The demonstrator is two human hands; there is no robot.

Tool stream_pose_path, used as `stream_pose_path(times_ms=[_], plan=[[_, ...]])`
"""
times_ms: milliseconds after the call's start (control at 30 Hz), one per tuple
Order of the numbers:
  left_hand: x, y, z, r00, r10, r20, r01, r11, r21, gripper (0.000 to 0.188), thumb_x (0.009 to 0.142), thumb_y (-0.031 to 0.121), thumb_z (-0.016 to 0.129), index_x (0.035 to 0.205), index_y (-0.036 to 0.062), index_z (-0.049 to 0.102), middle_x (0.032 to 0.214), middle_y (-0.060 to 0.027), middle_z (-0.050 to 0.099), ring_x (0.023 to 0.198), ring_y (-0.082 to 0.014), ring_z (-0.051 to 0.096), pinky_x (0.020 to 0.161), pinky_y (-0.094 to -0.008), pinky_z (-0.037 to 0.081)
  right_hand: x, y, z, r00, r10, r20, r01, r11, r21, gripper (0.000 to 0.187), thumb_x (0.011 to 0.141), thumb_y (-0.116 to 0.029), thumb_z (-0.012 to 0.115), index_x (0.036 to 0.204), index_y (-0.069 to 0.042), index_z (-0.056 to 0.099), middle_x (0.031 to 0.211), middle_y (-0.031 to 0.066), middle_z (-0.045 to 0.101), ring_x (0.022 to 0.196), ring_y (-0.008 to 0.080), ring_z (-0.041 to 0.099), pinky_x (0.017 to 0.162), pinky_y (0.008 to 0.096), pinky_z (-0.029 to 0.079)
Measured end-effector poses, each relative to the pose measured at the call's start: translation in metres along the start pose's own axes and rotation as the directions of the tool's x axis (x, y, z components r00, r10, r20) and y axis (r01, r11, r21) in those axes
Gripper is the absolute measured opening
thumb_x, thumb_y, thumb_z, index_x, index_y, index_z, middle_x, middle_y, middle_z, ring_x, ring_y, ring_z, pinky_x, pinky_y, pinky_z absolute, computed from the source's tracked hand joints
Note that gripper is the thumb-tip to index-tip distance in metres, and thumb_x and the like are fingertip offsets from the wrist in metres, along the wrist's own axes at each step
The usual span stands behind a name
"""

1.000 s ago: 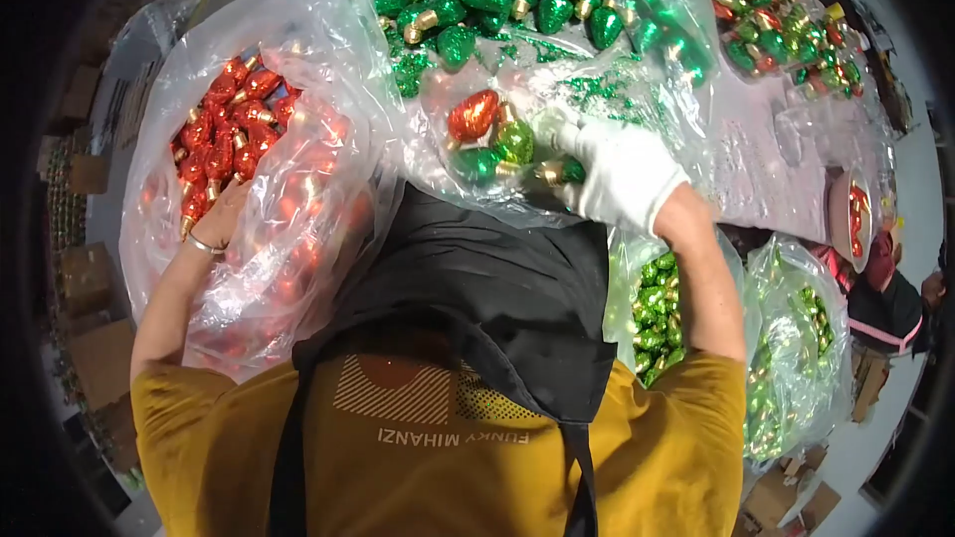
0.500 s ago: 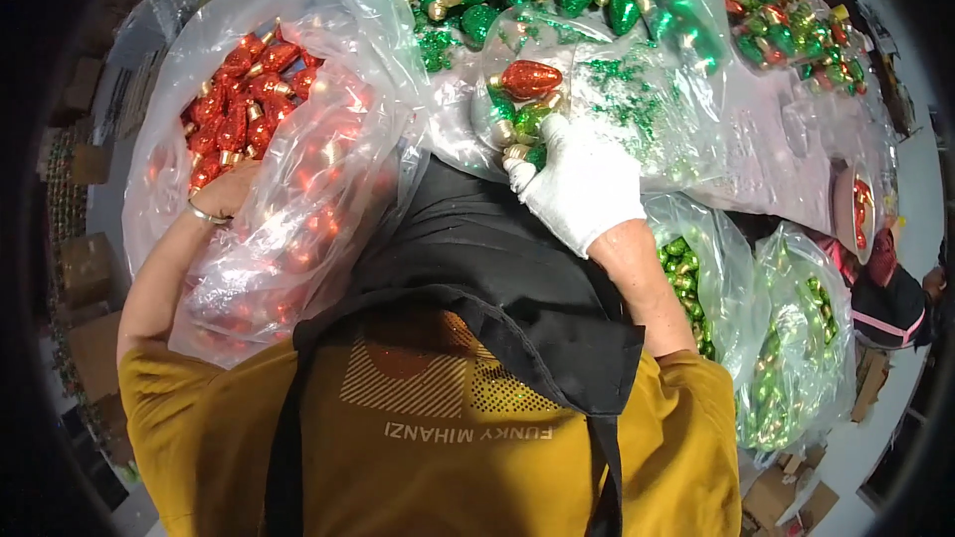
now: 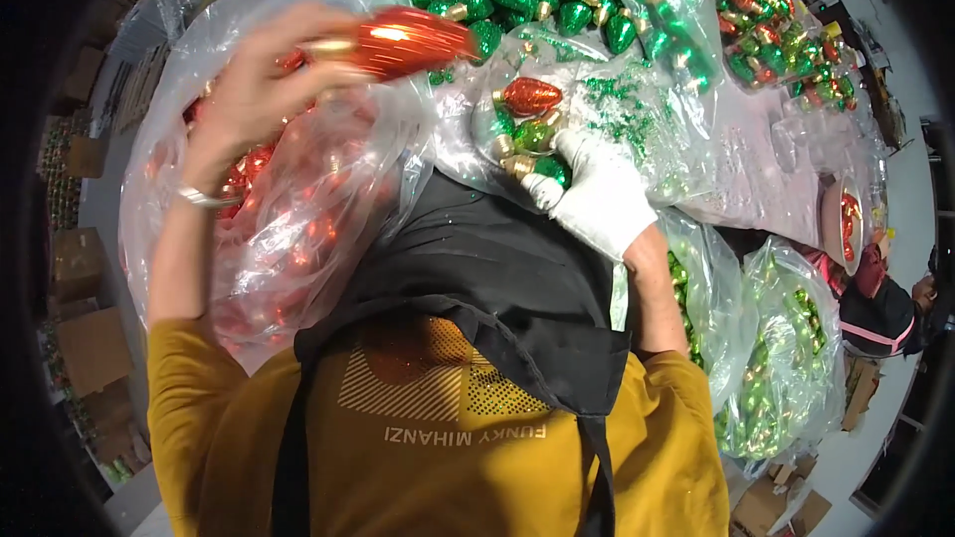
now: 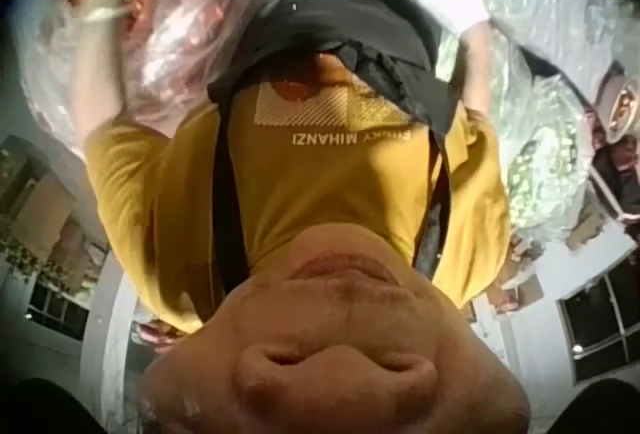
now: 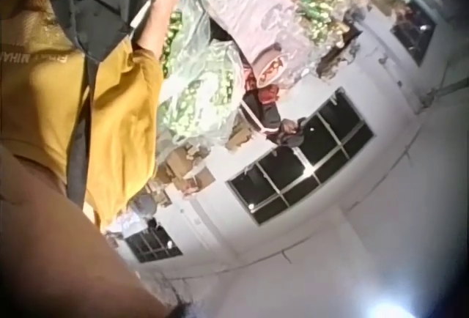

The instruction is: Sorting red and green ornaments into separate plastic bags.

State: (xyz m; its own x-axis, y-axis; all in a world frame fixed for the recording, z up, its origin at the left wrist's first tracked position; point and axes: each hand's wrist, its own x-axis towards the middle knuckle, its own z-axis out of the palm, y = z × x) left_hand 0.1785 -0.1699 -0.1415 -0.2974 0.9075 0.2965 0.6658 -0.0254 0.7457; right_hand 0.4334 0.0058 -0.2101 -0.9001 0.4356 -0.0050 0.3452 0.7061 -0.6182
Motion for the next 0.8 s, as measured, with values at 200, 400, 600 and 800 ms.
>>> stream_pose_path(times_ms=[200, 400, 600, 800], plan=[[0.056, -0.015, 0.111, 0.894, 0.407, 0.187, -0.448, 0.798, 0.404, 0.035, 0.077, 0.033, 0.069, 0.096, 0.0040, 0.064, 0.086, -0.0073, 0.058, 0.084, -0.0216, 0.052, 0.078, -0.0348, 0.037, -0.003, 0.000, -0.005, 0.990, 0.138, -0.032, -0.136, 0.989, 0.058, 0.034, 0.079, -0.024, 0.068, 0.105, -0.003, 0.060, 0.092, 0.0141, 0.064, 0.085, 0.0238, 0.061, 0.079, 0.0340, 0.047], [0.088, -0.002, 0.117, 0.859, 0.048, 0.510, -0.361, 0.763, 0.536, 0.030, 0.074, 0.032, 0.070, 0.081, 0.0036, 0.063, 0.076, -0.0075, 0.058, 0.084, -0.0222, 0.049, 0.077, -0.0354, 0.035, -0.005, 0.012, 0.002, 0.982, 0.096, -0.161, -0.086, 0.994, 0.070, 0.036, 0.077, -0.029, 0.068, 0.100, -0.002, 0.062, 0.089, 0.0187, 0.063, 0.084, 0.0320, 0.062, 0.076, 0.0383, 0.048], [0.100, -0.004, 0.136, 0.751, 0.036, 0.660, -0.539, 0.611, 0.580, 0.029, 0.071, 0.027, 0.073, 0.074, 0.0003, 0.063, 0.070, -0.0132, 0.060, 0.081, -0.0267, 0.057, 0.073, -0.0373, 0.041, -0.006, -0.003, -0.001, 0.982, 0.182, -0.055, -0.165, 0.959, 0.231, 0.035, 0.076, -0.028, 0.069, 0.097, -0.001, 0.062, 0.085, 0.0184, 0.062, 0.082, 0.0325, 0.060, 0.075, 0.0394, 0.047], [0.095, -0.021, 0.143, 0.679, 0.017, 0.734, -0.457, 0.792, 0.405, 0.031, 0.072, 0.026, 0.072, 0.073, -0.0028, 0.061, 0.078, -0.0204, 0.064, 0.073, -0.0358, 0.062, 0.071, -0.0408, 0.048, -0.003, 0.007, 0.022, 0.980, 0.009, -0.199, 0.025, 0.985, 0.171, 0.033, 0.076, -0.026, 0.069, 0.096, -0.002, 0.061, 0.086, 0.0183, 0.061, 0.082, 0.0333, 0.059, 0.075, 0.0402, 0.046]])
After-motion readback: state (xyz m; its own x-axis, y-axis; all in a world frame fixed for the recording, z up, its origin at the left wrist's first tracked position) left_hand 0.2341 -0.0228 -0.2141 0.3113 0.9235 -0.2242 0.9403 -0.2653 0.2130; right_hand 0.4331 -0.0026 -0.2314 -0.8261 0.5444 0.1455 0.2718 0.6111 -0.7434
